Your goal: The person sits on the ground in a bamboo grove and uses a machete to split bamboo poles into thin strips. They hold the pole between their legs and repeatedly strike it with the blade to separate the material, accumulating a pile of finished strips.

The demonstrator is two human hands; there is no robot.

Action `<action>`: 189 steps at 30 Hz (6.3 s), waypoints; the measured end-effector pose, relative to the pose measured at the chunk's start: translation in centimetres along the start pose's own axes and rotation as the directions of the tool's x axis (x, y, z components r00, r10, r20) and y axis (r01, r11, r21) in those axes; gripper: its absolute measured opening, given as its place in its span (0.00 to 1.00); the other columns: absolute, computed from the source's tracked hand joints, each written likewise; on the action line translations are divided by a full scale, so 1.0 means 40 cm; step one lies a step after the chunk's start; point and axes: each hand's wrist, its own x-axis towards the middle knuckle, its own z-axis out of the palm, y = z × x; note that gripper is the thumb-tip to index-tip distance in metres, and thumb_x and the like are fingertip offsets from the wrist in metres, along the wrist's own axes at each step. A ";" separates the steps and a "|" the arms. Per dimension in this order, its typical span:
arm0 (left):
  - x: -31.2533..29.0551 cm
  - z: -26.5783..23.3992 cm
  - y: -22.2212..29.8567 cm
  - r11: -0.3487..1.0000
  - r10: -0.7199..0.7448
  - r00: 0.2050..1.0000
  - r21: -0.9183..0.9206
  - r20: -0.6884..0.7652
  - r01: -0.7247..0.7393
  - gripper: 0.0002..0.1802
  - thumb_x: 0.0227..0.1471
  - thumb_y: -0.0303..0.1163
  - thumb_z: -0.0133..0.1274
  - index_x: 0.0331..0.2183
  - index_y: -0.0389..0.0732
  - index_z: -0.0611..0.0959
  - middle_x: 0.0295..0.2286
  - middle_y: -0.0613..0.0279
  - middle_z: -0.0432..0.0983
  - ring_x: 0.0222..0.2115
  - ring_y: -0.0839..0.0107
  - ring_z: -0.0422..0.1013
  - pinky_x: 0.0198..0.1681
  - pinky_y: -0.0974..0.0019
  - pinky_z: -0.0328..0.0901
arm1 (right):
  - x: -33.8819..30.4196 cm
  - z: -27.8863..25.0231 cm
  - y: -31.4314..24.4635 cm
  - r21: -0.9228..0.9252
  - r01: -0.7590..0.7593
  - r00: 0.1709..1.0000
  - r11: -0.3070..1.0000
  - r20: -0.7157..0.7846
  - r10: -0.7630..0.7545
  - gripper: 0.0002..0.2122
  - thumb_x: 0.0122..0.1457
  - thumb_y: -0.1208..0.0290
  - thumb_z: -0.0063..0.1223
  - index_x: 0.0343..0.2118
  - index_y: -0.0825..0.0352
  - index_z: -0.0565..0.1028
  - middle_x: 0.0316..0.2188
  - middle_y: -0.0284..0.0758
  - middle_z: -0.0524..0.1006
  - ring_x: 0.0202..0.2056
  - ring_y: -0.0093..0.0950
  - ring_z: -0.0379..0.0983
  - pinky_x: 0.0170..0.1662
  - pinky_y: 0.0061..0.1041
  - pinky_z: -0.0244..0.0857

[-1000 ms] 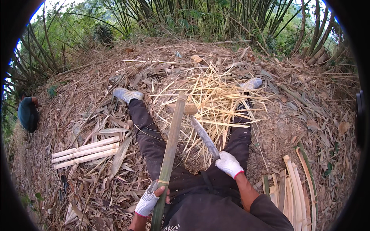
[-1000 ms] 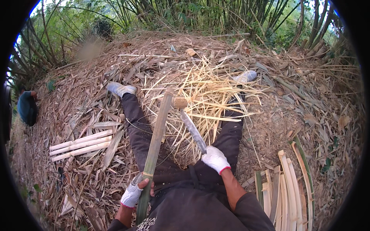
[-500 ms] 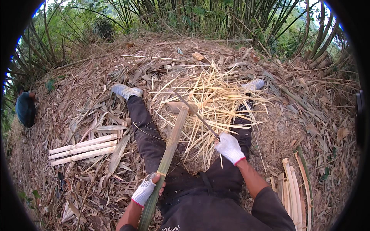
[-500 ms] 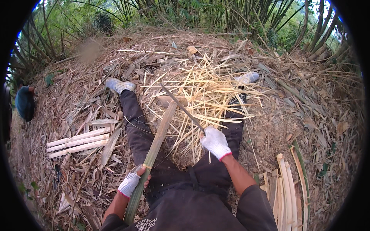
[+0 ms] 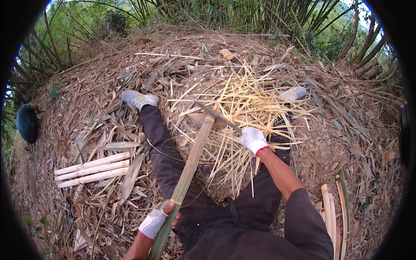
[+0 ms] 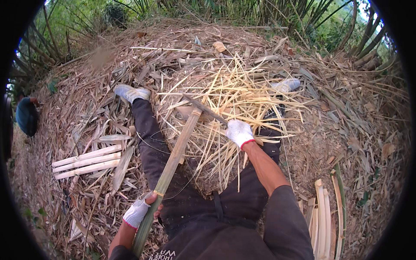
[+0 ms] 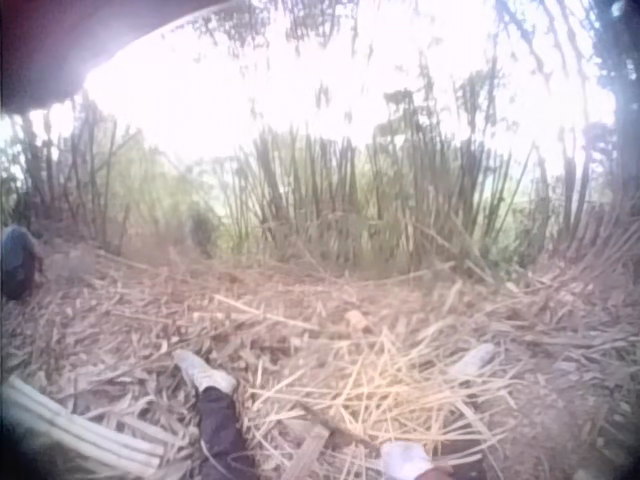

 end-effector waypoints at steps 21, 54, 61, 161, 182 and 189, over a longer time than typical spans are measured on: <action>0.042 0.001 -0.012 0.978 0.052 0.996 0.205 -0.067 -0.038 0.17 0.64 0.48 0.48 0.38 0.42 0.72 0.22 0.64 0.72 0.18 0.75 0.69 0.21 0.71 0.66 | 0.036 -0.057 -0.045 -0.054 0.101 0.992 0.993 0.078 -0.096 0.13 0.52 0.66 0.50 0.34 0.68 0.81 0.32 0.47 0.81 0.35 0.43 0.81 0.40 0.41 0.75; 0.049 0.019 0.004 0.999 0.027 1.000 -0.028 0.000 -0.027 0.20 0.60 0.50 0.53 0.39 0.42 0.72 0.23 0.62 0.73 0.18 0.75 0.68 0.20 0.71 0.66 | -0.057 -0.020 0.018 -0.104 0.174 0.982 0.979 0.097 -0.164 0.12 0.53 0.65 0.51 0.33 0.67 0.81 0.32 0.47 0.82 0.37 0.43 0.80 0.43 0.41 0.74; 0.053 0.020 0.012 0.999 0.017 1.000 -0.049 -0.009 -0.017 0.20 0.59 0.50 0.54 0.40 0.42 0.73 0.23 0.63 0.73 0.17 0.75 0.68 0.20 0.72 0.65 | -0.037 -0.043 0.019 -0.068 0.141 0.988 0.988 0.076 -0.136 0.12 0.51 0.64 0.53 0.31 0.68 0.81 0.32 0.46 0.82 0.37 0.43 0.80 0.42 0.41 0.73; 0.147 -0.235 0.723 0.325 0.923 0.344 -0.128 -0.173 -0.937 0.20 0.65 0.48 0.46 0.40 0.37 0.70 0.28 0.56 0.73 0.23 0.69 0.71 0.27 0.64 0.73 | -0.452 0.101 0.067 0.894 -0.449 0.891 -0.001 0.448 0.072 0.20 0.60 0.64 0.58 0.52 0.68 0.71 0.19 0.30 0.70 0.14 0.22 0.67 0.16 0.27 0.65; 0.244 -0.386 0.364 0.004 0.618 0.374 -0.474 -0.691 -0.881 0.15 0.59 0.42 0.49 0.34 0.41 0.69 0.24 0.60 0.68 0.21 0.67 0.66 0.25 0.60 0.67 | -0.527 0.069 0.034 0.966 -0.230 0.971 0.121 0.219 0.100 0.19 0.60 0.69 0.59 0.53 0.68 0.73 0.18 0.28 0.69 0.13 0.20 0.66 0.16 0.21 0.62; 0.301 -0.197 0.425 0.236 0.756 0.593 -0.730 -0.277 -0.641 0.17 0.54 0.44 0.49 0.33 0.39 0.72 0.24 0.62 0.68 0.22 0.70 0.67 0.26 0.66 0.67 | -0.636 -0.031 -0.063 0.928 0.107 0.970 0.356 -0.176 0.168 0.16 0.62 0.74 0.53 0.52 0.74 0.73 0.18 0.26 0.70 0.16 0.16 0.65 0.19 0.17 0.59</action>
